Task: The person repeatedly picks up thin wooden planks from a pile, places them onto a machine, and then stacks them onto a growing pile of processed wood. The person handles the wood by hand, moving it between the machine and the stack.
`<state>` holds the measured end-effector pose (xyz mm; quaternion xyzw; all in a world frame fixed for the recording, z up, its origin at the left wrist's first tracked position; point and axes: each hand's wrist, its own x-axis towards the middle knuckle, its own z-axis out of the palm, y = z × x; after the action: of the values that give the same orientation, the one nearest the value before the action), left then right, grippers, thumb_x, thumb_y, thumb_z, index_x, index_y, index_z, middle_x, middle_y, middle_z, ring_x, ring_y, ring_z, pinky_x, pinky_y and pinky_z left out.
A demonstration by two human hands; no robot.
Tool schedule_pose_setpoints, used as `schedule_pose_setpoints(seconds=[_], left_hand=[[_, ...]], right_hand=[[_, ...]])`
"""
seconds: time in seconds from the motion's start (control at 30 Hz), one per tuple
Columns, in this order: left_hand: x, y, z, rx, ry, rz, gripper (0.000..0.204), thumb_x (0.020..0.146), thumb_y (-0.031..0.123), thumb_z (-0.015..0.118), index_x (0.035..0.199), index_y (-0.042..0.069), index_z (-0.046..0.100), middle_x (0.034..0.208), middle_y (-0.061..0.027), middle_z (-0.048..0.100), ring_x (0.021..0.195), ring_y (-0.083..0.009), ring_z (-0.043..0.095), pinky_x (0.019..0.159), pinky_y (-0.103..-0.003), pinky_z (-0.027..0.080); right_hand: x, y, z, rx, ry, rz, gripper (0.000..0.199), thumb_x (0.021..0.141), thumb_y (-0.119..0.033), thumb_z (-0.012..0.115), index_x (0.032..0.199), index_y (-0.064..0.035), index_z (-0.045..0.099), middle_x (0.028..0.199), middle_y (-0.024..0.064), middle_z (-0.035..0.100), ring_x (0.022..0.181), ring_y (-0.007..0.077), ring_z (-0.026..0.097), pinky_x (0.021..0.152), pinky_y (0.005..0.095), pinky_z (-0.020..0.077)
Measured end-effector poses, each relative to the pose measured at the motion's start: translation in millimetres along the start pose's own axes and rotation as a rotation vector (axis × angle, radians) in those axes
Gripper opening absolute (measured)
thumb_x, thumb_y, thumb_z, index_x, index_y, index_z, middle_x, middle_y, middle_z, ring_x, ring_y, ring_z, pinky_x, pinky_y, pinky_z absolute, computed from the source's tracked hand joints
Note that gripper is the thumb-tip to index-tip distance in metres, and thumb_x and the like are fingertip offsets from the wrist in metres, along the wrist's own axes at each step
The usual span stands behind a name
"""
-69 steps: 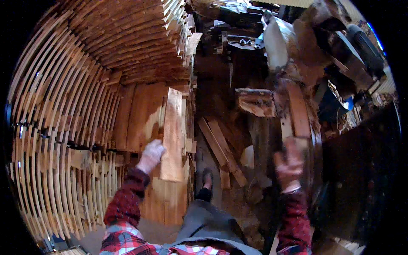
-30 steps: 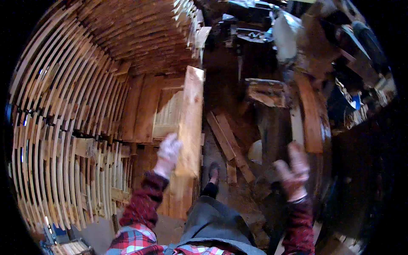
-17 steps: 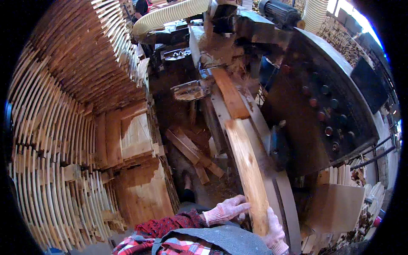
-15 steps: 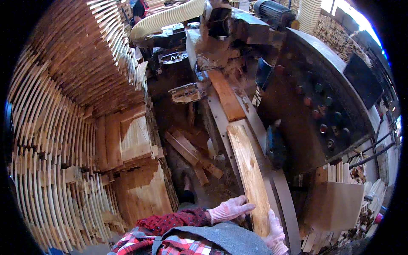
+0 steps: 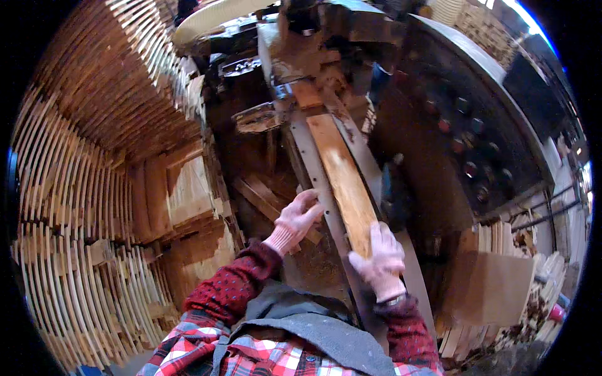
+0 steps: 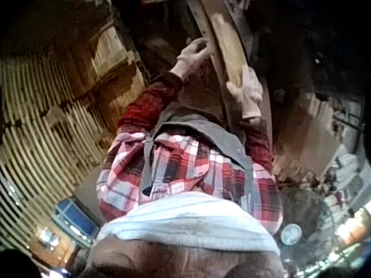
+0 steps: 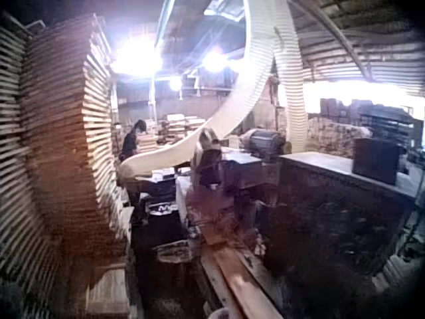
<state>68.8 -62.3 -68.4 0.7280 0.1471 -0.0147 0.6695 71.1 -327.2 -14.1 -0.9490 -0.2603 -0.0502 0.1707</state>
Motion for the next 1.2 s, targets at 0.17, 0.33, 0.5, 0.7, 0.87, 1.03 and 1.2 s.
schedule_pose_setpoints(seconds=[0.17,0.33,0.5,0.7,0.87,1.03,1.2], left_hand=[[-7,-118,-172,1.070,0.129,-0.075,0.096,0.080,0.034,0.083,0.160,0.009,0.036,0.160,-0.0177,0.046,0.148,-0.0353,0.044,0.121,-0.042,0.040],[-13,-315,-416,1.485,0.280,-0.723,0.072,0.097,0.018,0.055,0.164,0.022,0.029,0.171,-0.0066,0.030,0.152,-0.0284,0.037,0.119,-0.049,0.036],[-10,-343,-492,1.655,0.320,-0.607,0.051,0.098,0.011,0.048,0.148,0.020,0.046,0.150,-0.0100,0.049,0.138,-0.0286,0.048,0.110,-0.052,0.039],[-63,-382,-448,1.907,0.304,-0.256,0.030,0.096,0.019,0.052,0.125,0.019,0.061,0.113,-0.0052,0.058,0.118,-0.0261,0.053,0.092,-0.046,0.042],[-142,-429,-450,1.795,0.370,-0.114,0.027,0.096,0.023,0.052,0.123,0.019,0.059,0.110,-0.0055,0.057,0.114,-0.0245,0.053,0.094,-0.044,0.042],[-130,-377,-399,0.782,1.267,-0.199,0.057,0.096,0.031,0.060,0.150,0.014,0.051,0.135,-0.0093,0.061,0.129,-0.0271,0.055,0.111,-0.042,0.044],[-144,-367,-418,-0.642,1.358,-0.409,0.064,0.106,0.052,0.050,0.152,0.008,0.046,0.139,-0.0104,0.062,0.128,-0.0304,0.058,0.108,-0.039,0.047]], right_hand=[[18,2,52,0.114,0.216,-0.333,0.044,0.081,-0.002,0.067,0.124,0.0024,0.071,0.128,0.0280,0.067,0.118,0.0503,0.063,0.108,0.0565,0.0483],[181,-16,113,0.268,0.230,-0.435,0.047,0.089,0.012,0.058,0.133,0.0002,0.068,0.139,0.0234,0.065,0.131,0.0424,0.060,0.113,0.0473,0.0458],[271,26,166,0.322,0.103,-0.346,0.042,0.100,0.006,0.057,0.141,0.0028,0.062,0.149,0.0199,0.060,0.141,0.0329,0.054,0.121,0.0428,0.0377],[372,12,187,0.018,0.072,-0.426,0.043,0.104,-0.002,0.059,0.146,-0.0016,0.059,0.152,0.0178,0.057,0.142,0.0322,0.053,0.119,0.0401,0.0401],[426,4,213,-0.002,0.264,-0.642,0.041,0.103,-0.005,0.060,0.145,-0.0031,0.060,0.148,0.0171,0.060,0.143,0.0331,0.052,0.119,0.0411,0.0400],[250,-163,239,0.550,0.140,-0.894,0.044,0.088,0.000,0.066,0.132,0.0008,0.068,0.129,0.0214,0.071,0.121,0.0393,0.067,0.107,0.0514,0.0520],[151,-350,326,0.495,-0.703,-0.755,0.089,0.080,-0.038,0.082,0.151,-0.0018,0.045,0.146,0.0263,0.054,0.130,0.0433,0.056,0.110,0.0544,0.0451]])
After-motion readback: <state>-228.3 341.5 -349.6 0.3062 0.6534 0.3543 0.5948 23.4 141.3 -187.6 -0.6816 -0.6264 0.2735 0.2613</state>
